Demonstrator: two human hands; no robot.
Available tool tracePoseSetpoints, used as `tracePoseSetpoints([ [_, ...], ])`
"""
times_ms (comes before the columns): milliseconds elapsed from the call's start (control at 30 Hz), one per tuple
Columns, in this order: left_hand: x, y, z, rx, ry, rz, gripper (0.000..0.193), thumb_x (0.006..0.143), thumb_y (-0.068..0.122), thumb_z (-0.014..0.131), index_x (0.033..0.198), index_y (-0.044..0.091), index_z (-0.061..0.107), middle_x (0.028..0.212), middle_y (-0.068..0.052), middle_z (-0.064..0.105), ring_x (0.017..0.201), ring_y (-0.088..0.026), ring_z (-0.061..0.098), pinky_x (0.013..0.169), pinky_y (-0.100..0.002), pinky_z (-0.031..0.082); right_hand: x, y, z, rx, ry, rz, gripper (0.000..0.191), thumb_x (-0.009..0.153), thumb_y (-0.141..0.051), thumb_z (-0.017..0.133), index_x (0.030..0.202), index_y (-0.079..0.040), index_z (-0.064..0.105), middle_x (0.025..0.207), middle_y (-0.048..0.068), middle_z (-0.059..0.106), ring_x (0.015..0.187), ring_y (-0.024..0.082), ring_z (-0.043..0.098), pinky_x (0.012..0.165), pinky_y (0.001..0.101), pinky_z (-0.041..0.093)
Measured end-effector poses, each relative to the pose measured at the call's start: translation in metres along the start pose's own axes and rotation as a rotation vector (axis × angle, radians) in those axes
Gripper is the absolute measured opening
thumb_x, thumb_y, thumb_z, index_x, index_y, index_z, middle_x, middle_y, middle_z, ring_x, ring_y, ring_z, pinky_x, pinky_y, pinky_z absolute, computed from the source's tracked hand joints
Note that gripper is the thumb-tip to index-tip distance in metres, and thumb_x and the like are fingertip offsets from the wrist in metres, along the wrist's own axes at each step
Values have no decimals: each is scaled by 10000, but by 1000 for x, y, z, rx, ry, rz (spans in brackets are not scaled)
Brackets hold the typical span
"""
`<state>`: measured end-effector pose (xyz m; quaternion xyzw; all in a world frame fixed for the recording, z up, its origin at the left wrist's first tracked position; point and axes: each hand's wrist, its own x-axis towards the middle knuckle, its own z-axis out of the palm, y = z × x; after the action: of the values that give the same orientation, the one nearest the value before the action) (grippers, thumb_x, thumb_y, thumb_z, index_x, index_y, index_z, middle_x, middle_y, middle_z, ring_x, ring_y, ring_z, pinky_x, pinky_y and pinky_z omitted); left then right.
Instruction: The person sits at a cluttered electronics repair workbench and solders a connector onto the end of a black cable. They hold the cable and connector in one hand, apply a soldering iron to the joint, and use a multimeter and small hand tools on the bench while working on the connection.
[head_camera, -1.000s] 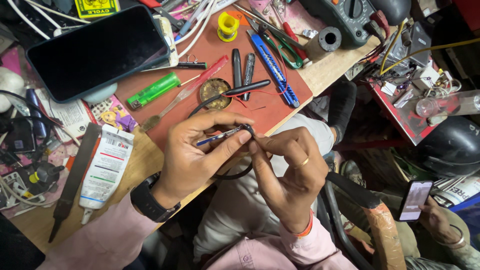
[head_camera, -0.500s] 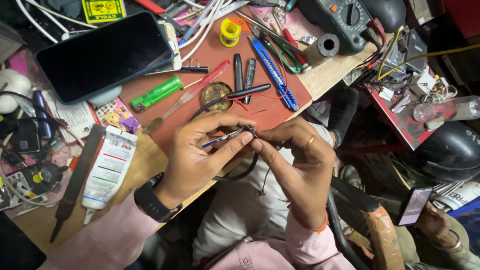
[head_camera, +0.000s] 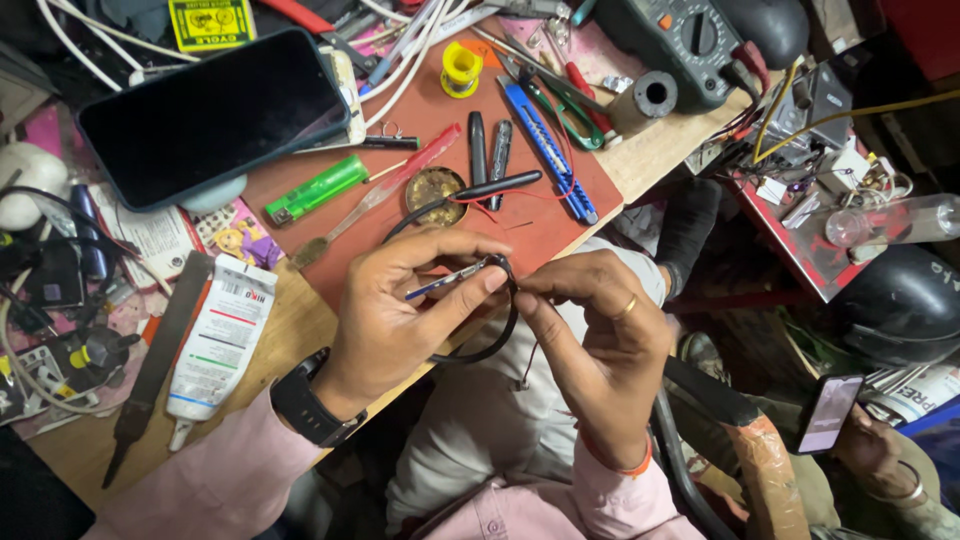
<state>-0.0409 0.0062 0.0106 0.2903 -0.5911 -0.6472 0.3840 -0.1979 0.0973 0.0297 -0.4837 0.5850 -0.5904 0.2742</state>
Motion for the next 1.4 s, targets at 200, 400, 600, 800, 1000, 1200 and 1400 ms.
tracePoseSetpoints([
  [200, 0, -1, 2, -96, -3, -69, 189, 971, 3, 721, 1158, -24, 720, 1064, -38, 720, 946, -65, 701, 832, -204, 588, -7, 6, 6, 151, 124, 101, 265, 920, 114, 756, 1141, 56, 621, 1068, 83, 669, 962, 125, 678, 868, 253, 569],
  [400, -1, -2, 2, -67, 9, -91, 188, 970, 6, 726, 1155, -24, 726, 1039, -32, 717, 912, -56, 686, 769, -195, 565, -10, 11, 8, 147, 143, 74, 360, 901, 121, 770, 1196, 43, 578, 1089, 93, 668, 993, 134, 694, 894, 259, 581],
  [600, 0, -2, 2, -30, 10, -57, 189, 964, 10, 733, 1150, -23, 723, 1062, -34, 720, 919, -56, 682, 785, -198, 566, -9, 10, 8, 131, 159, 90, 350, 904, 117, 766, 1192, 39, 585, 1063, 81, 674, 973, 120, 691, 871, 249, 573],
  [800, 1, -4, 3, -77, -4, -77, 198, 966, 11, 728, 1160, -27, 722, 1051, -36, 724, 930, -65, 697, 809, -205, 577, -9, 9, 8, 83, 166, 78, 352, 880, 117, 779, 1172, 38, 598, 1036, 78, 692, 943, 116, 694, 861, 245, 573],
  [1000, -1, -5, 2, -41, -5, -61, 190, 969, 7, 731, 1156, -28, 719, 1064, -36, 717, 948, -64, 687, 829, -206, 577, -9, 10, 7, 58, 149, 70, 354, 888, 108, 777, 1186, 35, 602, 1033, 73, 692, 935, 112, 691, 866, 244, 573],
  [1200, 0, -5, 3, -79, -7, -104, 190, 962, 8, 733, 1148, -30, 720, 1056, -33, 709, 945, -64, 688, 813, -208, 572, -7, 8, 6, 6, 128, 62, 351, 892, 99, 776, 1190, 41, 600, 1002, 76, 703, 912, 115, 695, 856, 242, 572],
  [1400, 2, -5, 3, -57, -15, -92, 187, 970, 18, 733, 1152, -23, 724, 1052, -34, 708, 940, -69, 696, 814, -205, 574, -7, 8, 6, -30, 120, 34, 360, 900, 94, 774, 1209, 51, 593, 1010, 94, 712, 930, 121, 702, 867, 243, 571],
])
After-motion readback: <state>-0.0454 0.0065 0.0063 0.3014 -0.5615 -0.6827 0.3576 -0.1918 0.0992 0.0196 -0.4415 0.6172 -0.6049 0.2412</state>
